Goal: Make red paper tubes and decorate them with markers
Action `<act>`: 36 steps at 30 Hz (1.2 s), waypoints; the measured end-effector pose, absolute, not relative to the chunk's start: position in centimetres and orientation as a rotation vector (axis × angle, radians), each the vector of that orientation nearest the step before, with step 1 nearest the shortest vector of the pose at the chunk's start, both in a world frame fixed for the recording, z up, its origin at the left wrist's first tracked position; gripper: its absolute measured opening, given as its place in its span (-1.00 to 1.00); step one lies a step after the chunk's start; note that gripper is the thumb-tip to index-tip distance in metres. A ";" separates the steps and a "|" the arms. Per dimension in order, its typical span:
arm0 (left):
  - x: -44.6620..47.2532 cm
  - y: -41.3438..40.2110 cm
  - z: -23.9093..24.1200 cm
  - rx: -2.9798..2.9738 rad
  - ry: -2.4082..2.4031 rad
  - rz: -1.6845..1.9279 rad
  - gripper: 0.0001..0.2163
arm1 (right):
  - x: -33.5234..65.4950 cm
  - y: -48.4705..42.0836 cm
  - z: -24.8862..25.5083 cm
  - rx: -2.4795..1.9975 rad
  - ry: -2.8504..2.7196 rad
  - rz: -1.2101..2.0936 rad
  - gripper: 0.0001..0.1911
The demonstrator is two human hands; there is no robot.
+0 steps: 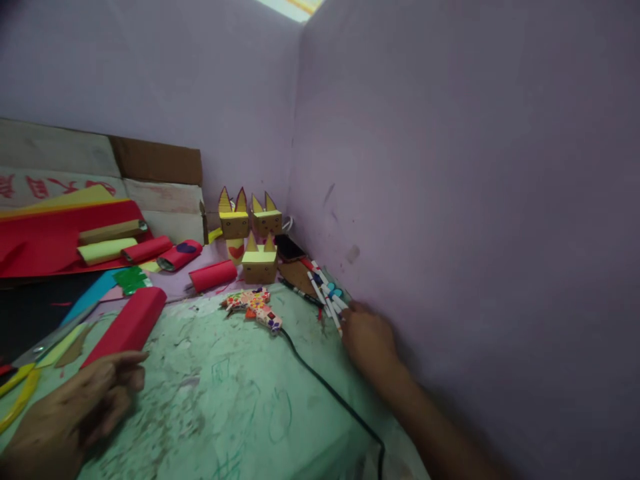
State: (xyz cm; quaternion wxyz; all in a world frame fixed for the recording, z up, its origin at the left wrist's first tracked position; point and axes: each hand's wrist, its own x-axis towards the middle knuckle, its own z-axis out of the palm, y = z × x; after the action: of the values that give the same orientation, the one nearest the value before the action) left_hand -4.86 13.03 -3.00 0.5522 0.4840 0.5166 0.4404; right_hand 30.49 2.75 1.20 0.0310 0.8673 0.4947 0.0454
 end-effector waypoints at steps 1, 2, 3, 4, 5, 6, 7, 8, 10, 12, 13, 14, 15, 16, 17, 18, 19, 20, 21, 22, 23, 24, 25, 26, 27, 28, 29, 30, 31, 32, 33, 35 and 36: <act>-4.9 13.1 -2.9 1.157 1.223 1.046 -0.39 | 30.4 2.6 1.3 2.661 1.506 0.135 -0.71; -4.9 13.1 -2.8 1.161 1.224 1.051 -0.39 | 30.3 2.5 1.4 2.655 1.479 0.133 -0.71; -5.0 13.1 -2.7 1.157 1.224 1.062 -0.39 | 30.2 2.4 1.5 2.653 1.447 0.135 -0.71; -5.0 13.1 -2.5 1.148 1.221 1.072 -0.39 | 30.1 2.4 1.6 2.652 1.415 0.136 -0.71; -5.0 13.0 -2.4 1.136 1.219 1.082 -0.40 | 30.0 2.4 1.7 2.651 1.386 0.135 -0.71; -4.9 13.0 -2.2 1.123 1.215 1.088 -0.40 | 29.9 2.4 1.8 2.648 1.365 0.130 -0.73; -4.9 12.9 -2.0 1.115 1.213 1.098 -0.40 | 29.8 2.4 1.9 2.644 1.351 0.124 -0.74; -4.9 12.9 -1.8 1.111 1.212 1.113 -0.41 | 29.7 2.4 2.0 2.640 1.342 0.116 -0.76; -4.8 12.8 -1.2 1.120 1.197 1.159 -0.43 | 29.5 2.4 2.5 2.635 1.334 0.092 -0.78; -4.9 12.7 -0.5 1.149 1.173 1.238 -0.48 | 29.4 2.1 2.9 2.637 1.330 0.057 -0.79; -5.1 12.8 -0.1 1.176 1.164 1.286 -0.53 | 29.6 1.9 3.1 2.638 1.332 0.040 -0.81; -5.3 13.0 0.3 1.199 1.168 1.343 -0.58 | 29.8 1.7 3.1 2.635 1.339 0.021 -0.82; -5.6 13.2 0.7 1.225 1.180 1.398 -0.63 | 30.1 1.5 3.1 2.629 1.368 0.034 -0.81; -5.9 13.5 1.0 1.250 1.203 1.439 -0.67 | 30.5 1.4 2.9 2.613 1.419 0.068 -0.80; -6.2 13.9 1.3 1.278 1.239 1.473 -0.69 | 31.0 1.3 2.6 2.596 1.496 0.070 -0.79; -6.5 14.3 1.6 1.315 1.297 1.483 -0.70 | 31.3 1.3 2.3 2.563 1.546 0.096 -0.78; -6.7 14.7 1.8 1.357 1.367 1.482 -0.70 | 31.6 1.3 2.0 2.536 1.579 0.114 -0.78; -6.9 15.1 2.0 1.401 1.443 1.468 -0.69 | 31.7 1.4 1.7 2.519 1.594 0.114 -0.77; -7.1 15.5 2.1 1.439 1.514 1.442 -0.68 | 31.7 1.6 1.5 2.509 1.598 0.113 -0.76; -7.2 15.8 2.2 1.469 1.568 1.418 -0.68 | 31.6 1.6 1.5 2.509 1.593 0.109 -0.76; -7.2 16.1 2.3 1.485 1.602 1.399 -0.67 | 31.4 1.7 1.6 2.516 1.581 0.103 -0.77; -7.2 16.4 2.3 1.490 1.617 1.388 -0.67 | 31.1 1.7 2.0 2.530 1.561 0.102 -0.79; -7.3 16.5 2.3 1.486 1.623 1.384 -0.67 | 30.9 1.6 2.5 2.550 1.527 0.101 -0.81; -7.3 16.6 2.3 1.477 1.631 1.389 -0.67 | 30.7 1.3 3.2 2.574 1.485 0.103 -0.83; -7.3 16.6 2.3 1.472 1.641 1.398 -0.67 | 30.6 1.1 4.1 2.600 1.438 0.107 -0.84; -7.4 16.6 2.3 1.467 1.663 1.416 -0.68 | 30.5 0.7 5.1 2.620 1.395 0.106 -0.83; -7.4 16.6 2.3 1.471 1.685 1.424 -0.68 | 30.5 0.4 6.1 2.632 1.365 0.123 -0.82; -7.5 16.5 2.3 1.493 1.700 1.430 -0.68 | 30.5 0.1 7.0 2.636 1.316 0.129 -0.80; -7.5 16.4 2.3 1.520 1.705 1.433 -0.69 | 30.5 -0.2 7.7 2.637 1.294 0.132 -0.79; -7.5 16.3 2.2 1.554 1.696 1.429 -0.69 | 30.3 -0.5 8.3 2.660 1.279 0.147 -0.79; -7.5 16.1 2.1 1.605 1.684 1.427 -0.70 | 30.0 -0.6 8.7 2.707 1.282 0.136 -0.80; -7.1 15.5 1.7 1.803 1.598 1.446 -0.75 | 28.6 -0.6 8.5 2.840 1.400 0.015 -0.83; -6.7 15.0 1.4 1.970 1.492 1.468 -0.78 | 27.5 -0.5 8.1 2.896 1.525 -0.141 -0.84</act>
State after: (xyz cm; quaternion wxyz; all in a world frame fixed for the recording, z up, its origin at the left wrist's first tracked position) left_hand -6.70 15.04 1.36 0.1331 0.6791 0.5146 0.5062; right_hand 27.47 -0.46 8.08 -0.0670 0.8819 0.4646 -0.0428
